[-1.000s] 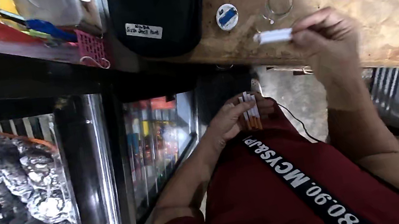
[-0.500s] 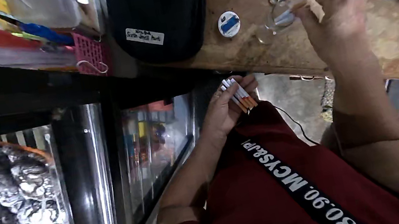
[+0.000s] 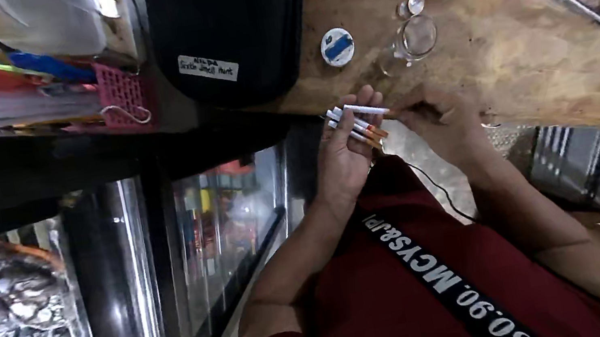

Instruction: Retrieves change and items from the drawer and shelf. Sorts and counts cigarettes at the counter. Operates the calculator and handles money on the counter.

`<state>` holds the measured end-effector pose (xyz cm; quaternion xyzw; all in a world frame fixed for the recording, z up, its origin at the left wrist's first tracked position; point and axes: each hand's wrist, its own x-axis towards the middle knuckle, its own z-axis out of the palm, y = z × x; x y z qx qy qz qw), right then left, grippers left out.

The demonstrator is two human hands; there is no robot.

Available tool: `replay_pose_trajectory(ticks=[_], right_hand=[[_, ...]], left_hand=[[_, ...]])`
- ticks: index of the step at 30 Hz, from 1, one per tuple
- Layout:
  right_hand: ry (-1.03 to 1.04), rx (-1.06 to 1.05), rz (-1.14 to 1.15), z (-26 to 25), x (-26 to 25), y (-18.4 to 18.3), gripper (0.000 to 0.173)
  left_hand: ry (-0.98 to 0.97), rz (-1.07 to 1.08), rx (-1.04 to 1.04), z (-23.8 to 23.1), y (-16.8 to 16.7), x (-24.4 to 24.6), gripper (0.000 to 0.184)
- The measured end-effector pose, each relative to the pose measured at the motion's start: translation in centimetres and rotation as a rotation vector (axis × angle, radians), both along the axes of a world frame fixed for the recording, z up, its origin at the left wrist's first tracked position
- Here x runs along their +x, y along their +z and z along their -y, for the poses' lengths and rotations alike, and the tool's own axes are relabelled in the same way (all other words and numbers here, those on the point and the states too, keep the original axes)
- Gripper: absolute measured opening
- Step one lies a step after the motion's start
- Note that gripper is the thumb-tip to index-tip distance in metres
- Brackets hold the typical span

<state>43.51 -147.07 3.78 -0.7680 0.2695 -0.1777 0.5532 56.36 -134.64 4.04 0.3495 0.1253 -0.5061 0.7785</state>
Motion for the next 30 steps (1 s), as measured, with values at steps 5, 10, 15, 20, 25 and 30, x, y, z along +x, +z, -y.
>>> replay_pose_trajectory(ticks=[5, 10, 15, 20, 25, 30], right_hand=[[-0.140, -0.421, 0.091, 4.2, -1.9, 2.6, 0.018], [-0.111, -0.665, -0.201, 7.2, -1.0, 4.9, 0.023], [0.023, -0.631, -0.304, 7.6, 1.2, 3.3, 0.023], [0.050, -0.431, -0.453, 7.9, 2.2, 1.1, 0.083], [0.021, -0.347, -0.452, 7.7, 2.9, -1.2, 0.073], [0.010, -0.384, -0.375, 8.8, 3.0, -2.0, 0.063]], left_hand=[[0.013, -0.020, 0.061, 0.1, 0.0, 0.5, 0.025], [0.037, -0.033, 0.067, -0.2, -0.8, 0.9, 0.026], [0.048, -0.022, 0.103, -0.4, -1.2, 1.0, 0.025], [0.086, -0.049, 0.110, -0.5, -1.1, 1.4, 0.024], [0.139, -0.057, 0.116, -0.7, -1.3, 1.8, 0.021], [0.073, 0.018, 0.139, -1.4, -1.2, 1.7, 0.023]])
